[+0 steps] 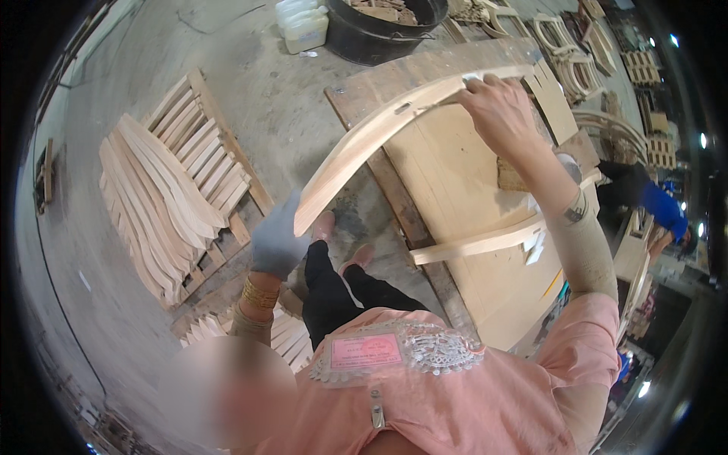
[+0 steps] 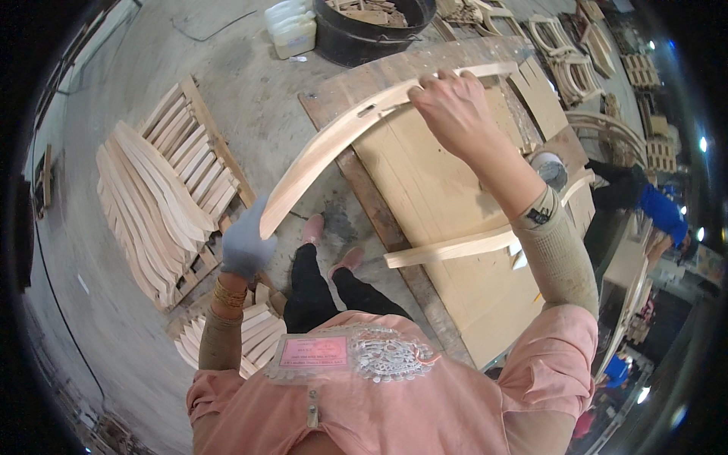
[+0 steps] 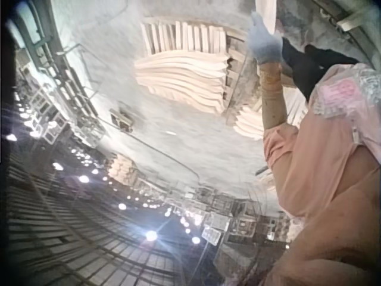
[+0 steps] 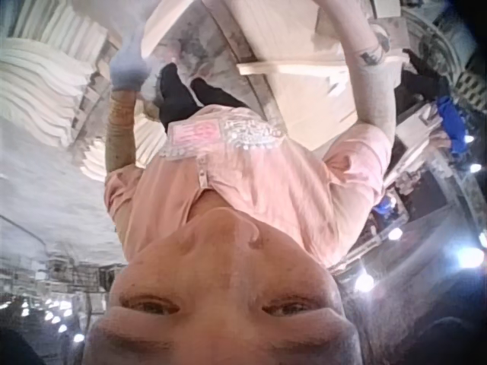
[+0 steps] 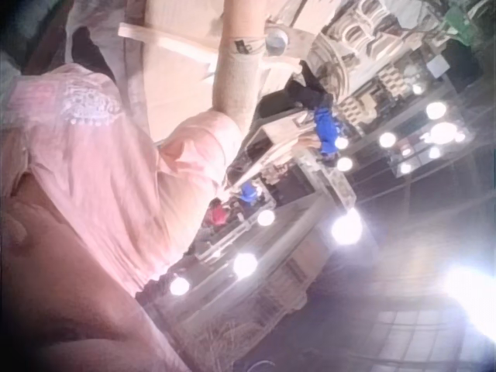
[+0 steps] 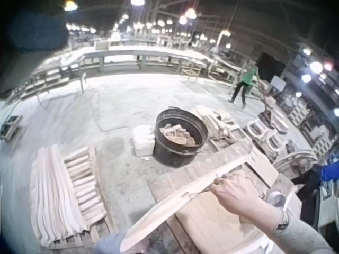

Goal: The person applies a white substance to curved wooden pieces using a brush. They then mix a white liquid from a plastic container into a small metal can and use a power tool to stir the mixture.

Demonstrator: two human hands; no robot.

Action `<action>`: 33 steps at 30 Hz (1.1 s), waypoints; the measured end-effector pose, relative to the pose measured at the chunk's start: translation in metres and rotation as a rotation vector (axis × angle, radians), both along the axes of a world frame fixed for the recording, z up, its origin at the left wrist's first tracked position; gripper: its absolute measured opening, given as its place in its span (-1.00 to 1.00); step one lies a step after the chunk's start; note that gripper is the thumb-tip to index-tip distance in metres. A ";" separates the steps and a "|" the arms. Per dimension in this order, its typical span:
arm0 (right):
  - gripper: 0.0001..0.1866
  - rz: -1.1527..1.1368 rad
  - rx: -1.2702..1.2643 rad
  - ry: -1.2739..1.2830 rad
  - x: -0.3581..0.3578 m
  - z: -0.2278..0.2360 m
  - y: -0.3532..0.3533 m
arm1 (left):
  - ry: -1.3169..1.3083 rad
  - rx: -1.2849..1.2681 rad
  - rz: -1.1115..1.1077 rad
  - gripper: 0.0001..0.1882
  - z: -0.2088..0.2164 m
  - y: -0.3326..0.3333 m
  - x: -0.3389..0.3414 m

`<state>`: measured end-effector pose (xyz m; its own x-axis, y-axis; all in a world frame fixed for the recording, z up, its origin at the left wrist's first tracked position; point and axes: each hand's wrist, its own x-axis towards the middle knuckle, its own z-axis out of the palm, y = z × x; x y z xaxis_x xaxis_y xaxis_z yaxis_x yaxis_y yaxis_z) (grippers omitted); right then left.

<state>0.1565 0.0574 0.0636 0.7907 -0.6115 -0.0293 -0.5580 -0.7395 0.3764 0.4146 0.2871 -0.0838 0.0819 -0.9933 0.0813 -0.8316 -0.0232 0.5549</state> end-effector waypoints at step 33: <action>-0.85 -1.205 0.007 -0.192 -0.261 0.003 0.078 | 0.078 -0.035 -0.166 -0.18 -0.013 -0.082 -0.128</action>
